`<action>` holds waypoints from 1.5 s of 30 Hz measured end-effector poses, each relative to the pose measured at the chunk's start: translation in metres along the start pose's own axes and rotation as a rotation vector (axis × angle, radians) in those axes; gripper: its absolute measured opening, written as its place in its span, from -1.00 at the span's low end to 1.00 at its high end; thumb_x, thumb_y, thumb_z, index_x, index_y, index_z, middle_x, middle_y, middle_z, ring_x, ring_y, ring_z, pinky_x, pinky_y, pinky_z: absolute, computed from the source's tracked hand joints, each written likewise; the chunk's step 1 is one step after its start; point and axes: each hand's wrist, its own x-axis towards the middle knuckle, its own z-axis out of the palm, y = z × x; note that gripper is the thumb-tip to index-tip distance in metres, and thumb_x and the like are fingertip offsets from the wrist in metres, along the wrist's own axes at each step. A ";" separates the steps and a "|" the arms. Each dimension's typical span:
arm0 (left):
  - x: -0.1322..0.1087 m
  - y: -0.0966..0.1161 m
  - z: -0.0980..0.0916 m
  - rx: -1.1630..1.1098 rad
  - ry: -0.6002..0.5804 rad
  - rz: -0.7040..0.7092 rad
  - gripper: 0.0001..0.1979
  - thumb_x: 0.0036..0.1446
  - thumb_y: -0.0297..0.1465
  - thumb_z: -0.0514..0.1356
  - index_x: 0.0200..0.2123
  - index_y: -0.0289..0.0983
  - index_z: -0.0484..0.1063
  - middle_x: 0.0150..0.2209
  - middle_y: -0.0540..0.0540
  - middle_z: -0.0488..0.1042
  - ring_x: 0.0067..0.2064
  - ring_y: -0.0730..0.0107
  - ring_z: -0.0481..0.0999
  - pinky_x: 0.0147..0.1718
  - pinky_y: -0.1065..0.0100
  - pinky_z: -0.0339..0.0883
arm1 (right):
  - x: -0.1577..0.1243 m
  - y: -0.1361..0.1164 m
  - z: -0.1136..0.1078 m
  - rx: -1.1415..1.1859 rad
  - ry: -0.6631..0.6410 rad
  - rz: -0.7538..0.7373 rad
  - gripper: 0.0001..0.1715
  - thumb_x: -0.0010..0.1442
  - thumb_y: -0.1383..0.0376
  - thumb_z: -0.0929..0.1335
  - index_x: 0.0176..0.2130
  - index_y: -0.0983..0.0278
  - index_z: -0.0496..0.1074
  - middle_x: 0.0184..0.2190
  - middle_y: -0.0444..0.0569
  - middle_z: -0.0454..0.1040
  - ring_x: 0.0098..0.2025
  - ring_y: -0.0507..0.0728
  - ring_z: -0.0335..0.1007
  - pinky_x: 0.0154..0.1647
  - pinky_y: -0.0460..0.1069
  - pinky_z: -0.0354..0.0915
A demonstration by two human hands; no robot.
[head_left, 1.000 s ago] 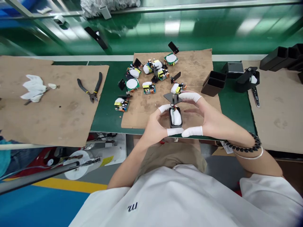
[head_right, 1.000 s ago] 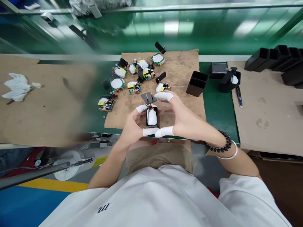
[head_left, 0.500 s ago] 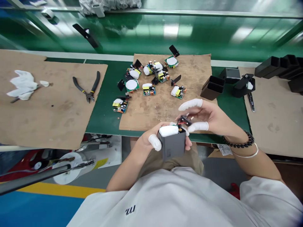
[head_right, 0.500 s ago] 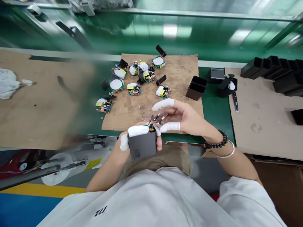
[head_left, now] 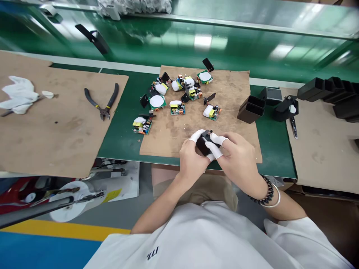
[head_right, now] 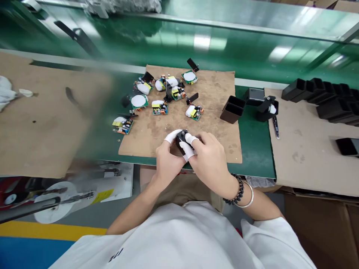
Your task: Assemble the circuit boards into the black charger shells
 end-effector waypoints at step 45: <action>0.026 0.018 -0.044 -0.188 -0.305 0.004 -0.65 0.05 -0.27 0.48 -0.09 -0.24 0.69 -0.03 -0.14 0.72 0.06 0.08 0.69 0.17 0.12 0.55 | -0.028 0.042 0.028 0.956 -0.307 0.240 -0.11 0.35 0.35 0.38 0.48 0.14 -0.07 0.16 0.11 0.60 0.20 0.21 0.58 0.22 0.21 0.52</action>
